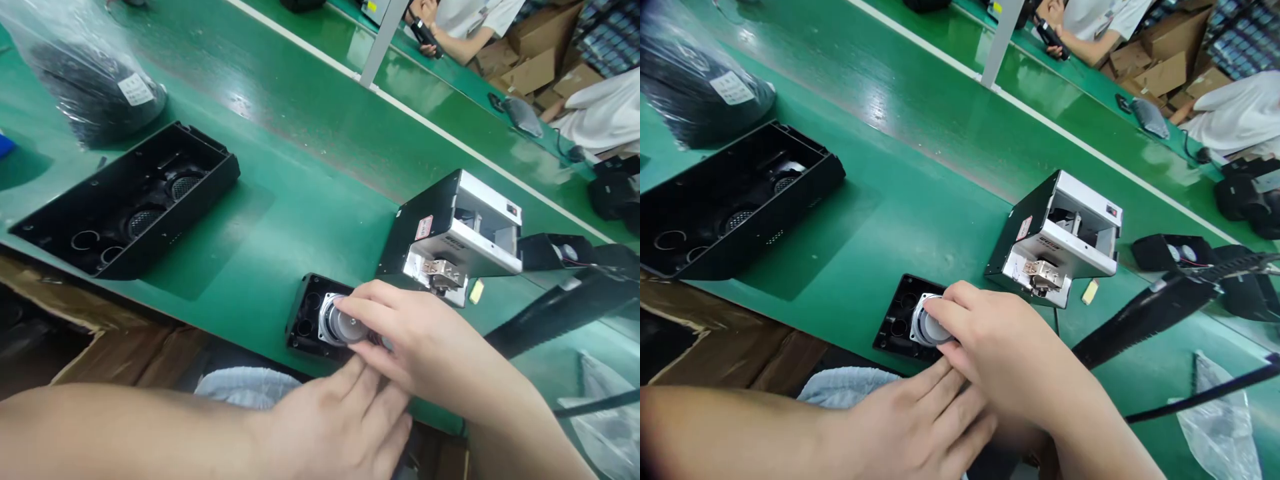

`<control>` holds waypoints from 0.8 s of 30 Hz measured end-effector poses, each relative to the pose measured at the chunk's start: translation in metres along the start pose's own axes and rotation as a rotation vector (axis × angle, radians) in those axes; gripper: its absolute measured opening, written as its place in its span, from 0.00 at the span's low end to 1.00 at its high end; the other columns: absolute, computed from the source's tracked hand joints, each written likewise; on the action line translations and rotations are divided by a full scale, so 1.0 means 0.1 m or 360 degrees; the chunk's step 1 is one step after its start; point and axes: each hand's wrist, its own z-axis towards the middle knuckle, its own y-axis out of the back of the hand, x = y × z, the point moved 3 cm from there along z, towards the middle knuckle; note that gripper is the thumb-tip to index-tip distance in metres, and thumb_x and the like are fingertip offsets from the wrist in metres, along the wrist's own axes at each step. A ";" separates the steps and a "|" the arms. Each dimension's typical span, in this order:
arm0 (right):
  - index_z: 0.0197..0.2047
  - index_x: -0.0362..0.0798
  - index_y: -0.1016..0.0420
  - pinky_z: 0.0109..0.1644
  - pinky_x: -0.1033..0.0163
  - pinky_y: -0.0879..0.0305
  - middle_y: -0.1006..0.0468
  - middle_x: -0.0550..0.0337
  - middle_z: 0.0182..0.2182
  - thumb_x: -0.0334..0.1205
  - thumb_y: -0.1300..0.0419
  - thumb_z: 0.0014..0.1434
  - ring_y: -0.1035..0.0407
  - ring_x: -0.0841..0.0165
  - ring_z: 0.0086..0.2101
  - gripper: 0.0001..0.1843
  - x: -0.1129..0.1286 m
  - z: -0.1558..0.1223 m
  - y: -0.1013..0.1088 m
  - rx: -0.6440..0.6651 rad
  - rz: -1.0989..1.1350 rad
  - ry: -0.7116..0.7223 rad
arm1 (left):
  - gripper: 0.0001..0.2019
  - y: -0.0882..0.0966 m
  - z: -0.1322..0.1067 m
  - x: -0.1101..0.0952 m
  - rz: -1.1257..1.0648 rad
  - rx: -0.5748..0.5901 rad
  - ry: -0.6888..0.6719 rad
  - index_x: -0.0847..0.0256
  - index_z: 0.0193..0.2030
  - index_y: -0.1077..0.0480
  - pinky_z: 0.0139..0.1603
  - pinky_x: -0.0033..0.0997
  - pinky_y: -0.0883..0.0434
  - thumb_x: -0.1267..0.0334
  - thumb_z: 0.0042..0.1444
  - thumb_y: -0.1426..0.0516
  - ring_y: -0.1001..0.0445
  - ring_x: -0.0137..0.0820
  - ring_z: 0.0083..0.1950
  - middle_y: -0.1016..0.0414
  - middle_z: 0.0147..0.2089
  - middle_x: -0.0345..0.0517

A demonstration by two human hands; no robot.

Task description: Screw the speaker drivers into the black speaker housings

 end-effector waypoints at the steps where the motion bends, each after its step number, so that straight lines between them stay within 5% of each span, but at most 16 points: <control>1: 0.66 0.55 0.26 0.42 0.55 0.21 0.17 0.54 0.56 0.34 0.37 0.72 0.18 0.61 0.43 0.21 -0.01 0.00 -0.04 0.0034 -0.0028 -0.0012 | 0.17 0.06 -0.07 0.00 -0.0023 -0.0056 -0.0033 0.57 0.62 0.18 0.62 0.43 0.20 0.63 0.75 0.45 0.16 0.43 0.58 0.15 0.66 0.50; 3: 0.68 0.54 0.28 0.40 0.56 0.23 0.18 0.52 0.58 0.34 0.38 0.73 0.17 0.61 0.44 0.22 -0.02 0.00 -0.13 0.0084 -0.0072 -0.0013 | 0.16 0.17 -0.24 0.04 -0.0150 -0.0122 -0.0050 0.51 0.57 0.16 0.63 0.36 0.19 0.64 0.75 0.45 0.16 0.38 0.60 0.17 0.69 0.41; 6: 0.68 0.51 0.29 0.36 0.56 0.25 0.18 0.50 0.59 0.35 0.38 0.75 0.17 0.61 0.43 0.21 -0.02 0.02 -0.22 0.0061 -0.0098 0.0001 | 0.14 0.28 -0.48 0.29 -0.0447 -0.0243 0.0280 0.47 0.57 0.18 0.69 0.36 0.19 0.67 0.73 0.42 0.16 0.35 0.62 0.15 0.66 0.35; 9: 0.67 0.50 0.28 0.33 0.54 0.27 0.17 0.52 0.56 0.37 0.39 0.76 0.17 0.61 0.40 0.18 0.00 0.05 -0.28 0.0030 -0.0145 -0.0016 | 0.27 0.26 -0.65 0.73 -0.0581 -0.0385 0.0719 0.51 0.73 0.30 0.76 0.54 0.24 0.64 0.69 0.35 0.22 0.46 0.73 0.21 0.72 0.52; 13: 0.68 0.47 0.29 0.31 0.52 0.29 0.17 0.52 0.53 0.38 0.40 0.77 0.18 0.61 0.39 0.20 0.06 0.05 -0.31 0.0024 -0.0228 -0.0031 | 0.57 0.00 -0.75 1.16 -0.0906 -0.0110 0.0913 0.54 0.87 0.57 0.81 0.67 0.33 0.33 0.64 0.33 0.43 0.59 0.86 0.48 0.87 0.68; 18: 0.69 0.42 0.29 0.32 0.54 0.31 0.17 0.49 0.48 0.34 0.37 0.74 0.19 0.59 0.40 0.23 0.15 0.01 -0.32 0.0000 -0.0417 -0.0010 | 0.63 -0.16 -0.78 1.27 -0.1115 0.0011 0.0895 0.47 0.88 0.59 0.78 0.66 0.30 0.25 0.57 0.33 0.33 0.58 0.81 0.38 0.83 0.64; 24: 0.68 0.40 0.29 0.30 0.51 0.29 0.20 0.54 0.44 0.31 0.37 0.71 0.21 0.59 0.35 0.23 0.18 0.01 -0.31 -0.0032 -0.0452 -0.0003 | 0.66 -0.14 -0.77 1.28 -0.1123 0.0056 0.0888 0.43 0.87 0.60 0.77 0.67 0.29 0.25 0.53 0.31 0.33 0.59 0.81 0.38 0.83 0.64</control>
